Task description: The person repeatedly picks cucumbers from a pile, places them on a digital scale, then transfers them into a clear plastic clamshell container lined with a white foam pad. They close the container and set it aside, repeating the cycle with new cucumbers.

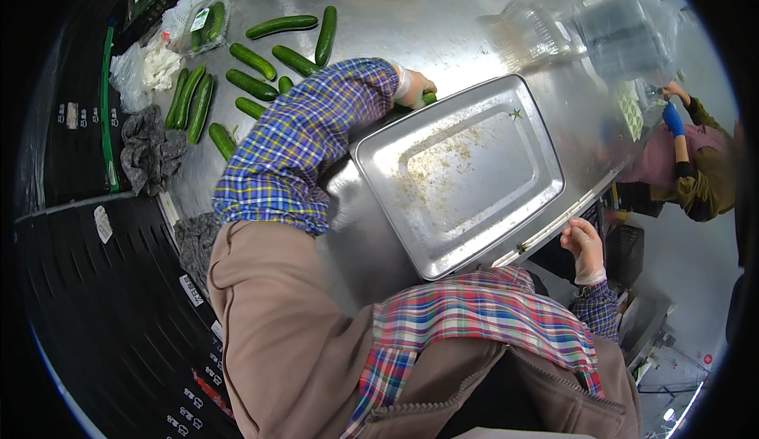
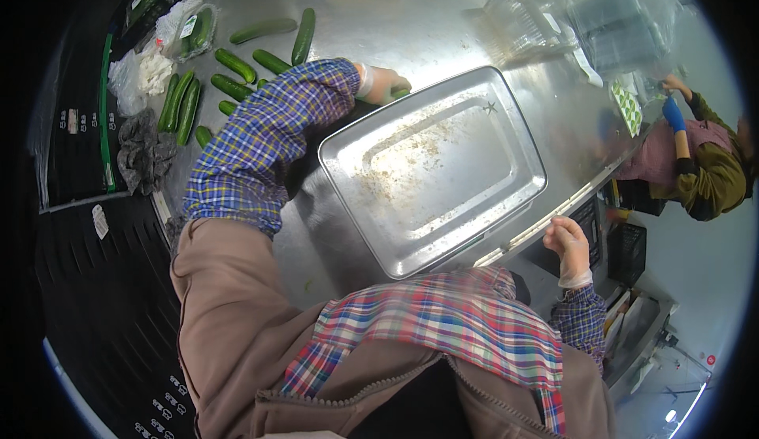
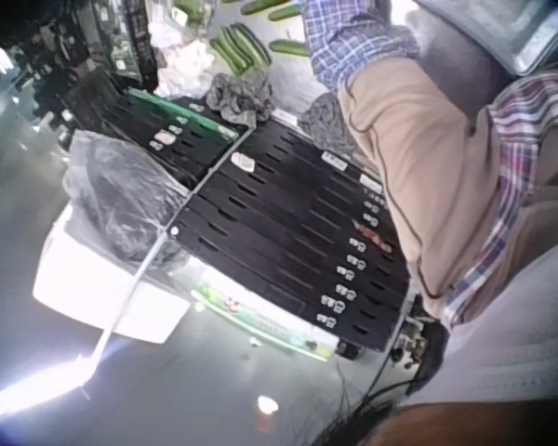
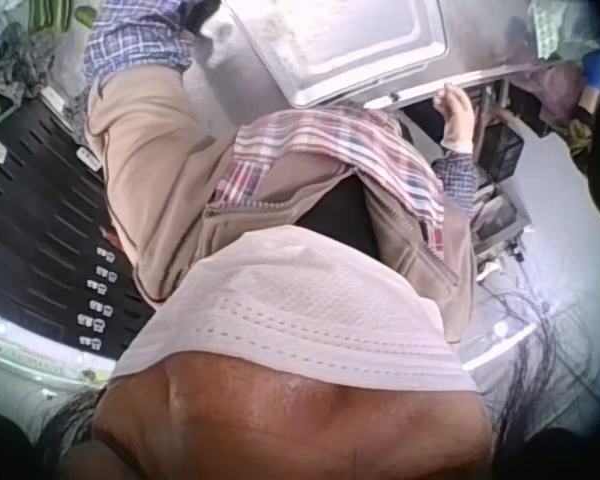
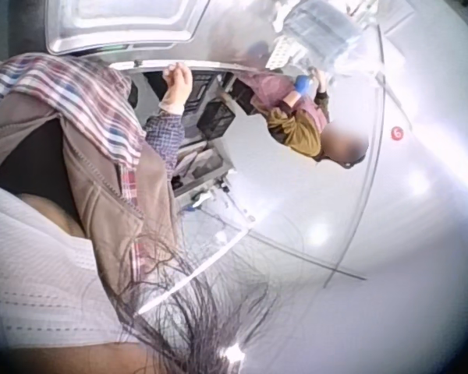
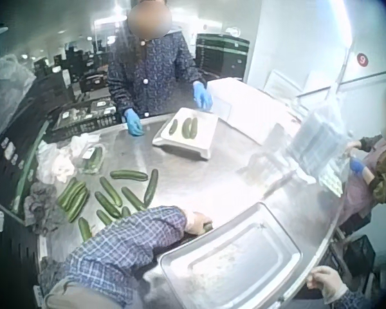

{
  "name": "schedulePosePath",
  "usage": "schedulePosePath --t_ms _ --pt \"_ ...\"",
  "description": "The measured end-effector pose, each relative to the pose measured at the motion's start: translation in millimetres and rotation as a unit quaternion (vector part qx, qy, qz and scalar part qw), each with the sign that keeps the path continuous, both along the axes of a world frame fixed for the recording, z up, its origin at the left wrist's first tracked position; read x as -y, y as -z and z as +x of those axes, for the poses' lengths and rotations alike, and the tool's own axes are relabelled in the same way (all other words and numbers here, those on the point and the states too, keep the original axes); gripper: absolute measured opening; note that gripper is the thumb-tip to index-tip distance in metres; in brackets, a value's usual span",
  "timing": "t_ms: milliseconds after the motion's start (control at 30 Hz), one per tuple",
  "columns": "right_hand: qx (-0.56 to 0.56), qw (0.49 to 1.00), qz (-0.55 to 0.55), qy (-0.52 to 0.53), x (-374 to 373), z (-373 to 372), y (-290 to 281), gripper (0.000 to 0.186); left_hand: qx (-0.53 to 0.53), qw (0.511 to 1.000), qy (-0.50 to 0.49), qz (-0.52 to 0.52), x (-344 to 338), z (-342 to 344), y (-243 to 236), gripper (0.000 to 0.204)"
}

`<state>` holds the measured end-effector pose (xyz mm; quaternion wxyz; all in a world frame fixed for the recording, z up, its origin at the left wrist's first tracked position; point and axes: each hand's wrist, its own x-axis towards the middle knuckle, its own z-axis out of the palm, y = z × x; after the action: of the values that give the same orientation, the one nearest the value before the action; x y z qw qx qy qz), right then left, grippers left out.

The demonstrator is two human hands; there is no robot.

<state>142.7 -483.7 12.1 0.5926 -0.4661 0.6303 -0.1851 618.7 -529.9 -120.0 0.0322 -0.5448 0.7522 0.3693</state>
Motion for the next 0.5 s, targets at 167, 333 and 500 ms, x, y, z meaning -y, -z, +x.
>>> schedulePosePath --t_ms 167,333,500 --pt "0.006 1.0 0.018 0.012 3.2 -10.9 6.7 0.016 0.009 0.995 0.03 0.094 -12.3 21.5 -2.9 0.083" --pt "0.009 0.999 0.032 -0.012 5.3 -2.8 19.6 0.016 -0.165 0.98 -0.063 -0.09 -8.8 7.3 -10.1 0.074" --pt "0.017 0.998 0.041 -0.038 4.8 -3.5 22.0 0.016 -0.038 0.998 -0.05 0.029 13.5 -17.9 -8.4 0.041"
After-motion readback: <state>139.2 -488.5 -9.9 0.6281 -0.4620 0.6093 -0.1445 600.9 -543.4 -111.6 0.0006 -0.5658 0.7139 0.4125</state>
